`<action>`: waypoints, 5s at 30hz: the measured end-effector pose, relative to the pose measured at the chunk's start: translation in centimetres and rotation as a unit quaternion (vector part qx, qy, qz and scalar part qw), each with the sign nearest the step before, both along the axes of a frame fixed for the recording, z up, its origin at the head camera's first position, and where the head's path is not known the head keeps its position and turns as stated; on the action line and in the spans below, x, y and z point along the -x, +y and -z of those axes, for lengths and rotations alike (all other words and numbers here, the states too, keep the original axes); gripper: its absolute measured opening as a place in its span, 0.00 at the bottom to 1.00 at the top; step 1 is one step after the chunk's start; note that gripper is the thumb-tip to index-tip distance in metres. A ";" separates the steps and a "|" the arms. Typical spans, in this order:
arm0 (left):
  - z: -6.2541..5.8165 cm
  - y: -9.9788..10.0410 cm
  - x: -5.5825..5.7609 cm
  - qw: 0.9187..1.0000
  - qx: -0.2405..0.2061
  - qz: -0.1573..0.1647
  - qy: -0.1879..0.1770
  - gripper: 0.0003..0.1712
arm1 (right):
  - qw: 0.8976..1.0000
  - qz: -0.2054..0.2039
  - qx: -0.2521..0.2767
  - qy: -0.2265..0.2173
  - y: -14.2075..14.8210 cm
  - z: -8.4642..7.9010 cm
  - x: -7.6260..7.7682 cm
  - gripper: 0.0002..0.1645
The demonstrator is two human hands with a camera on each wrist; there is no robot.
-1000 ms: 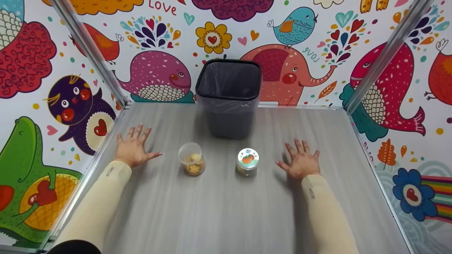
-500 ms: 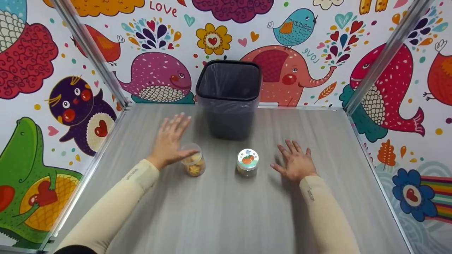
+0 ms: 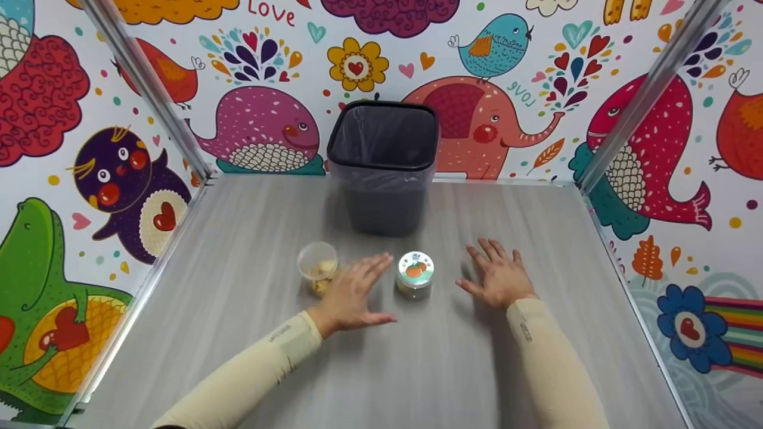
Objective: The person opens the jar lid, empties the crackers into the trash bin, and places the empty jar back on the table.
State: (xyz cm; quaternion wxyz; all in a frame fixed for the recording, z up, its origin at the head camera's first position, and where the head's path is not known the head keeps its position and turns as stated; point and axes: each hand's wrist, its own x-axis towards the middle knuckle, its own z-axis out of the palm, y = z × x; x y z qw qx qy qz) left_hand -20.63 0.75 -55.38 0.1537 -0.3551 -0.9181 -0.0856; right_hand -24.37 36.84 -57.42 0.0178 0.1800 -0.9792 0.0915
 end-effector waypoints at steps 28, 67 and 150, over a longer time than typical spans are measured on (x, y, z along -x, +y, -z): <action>6.9 4.1 4.4 0.963 -0.106 -0.094 -0.229 0.64 | 1.000 -0.027 -0.012 0.001 -0.3 -1.0 0.1 0.53; 7.4 5.5 6.4 0.965 -0.131 -0.091 -0.208 0.54 | 0.986 -0.159 -0.001 0.059 -3.3 -2.3 1.9 0.59; 7.0 5.0 7.2 0.965 -0.088 -0.069 -0.236 0.53 | 0.959 -0.118 0.240 -0.098 -6.3 -1.2 1.5 0.45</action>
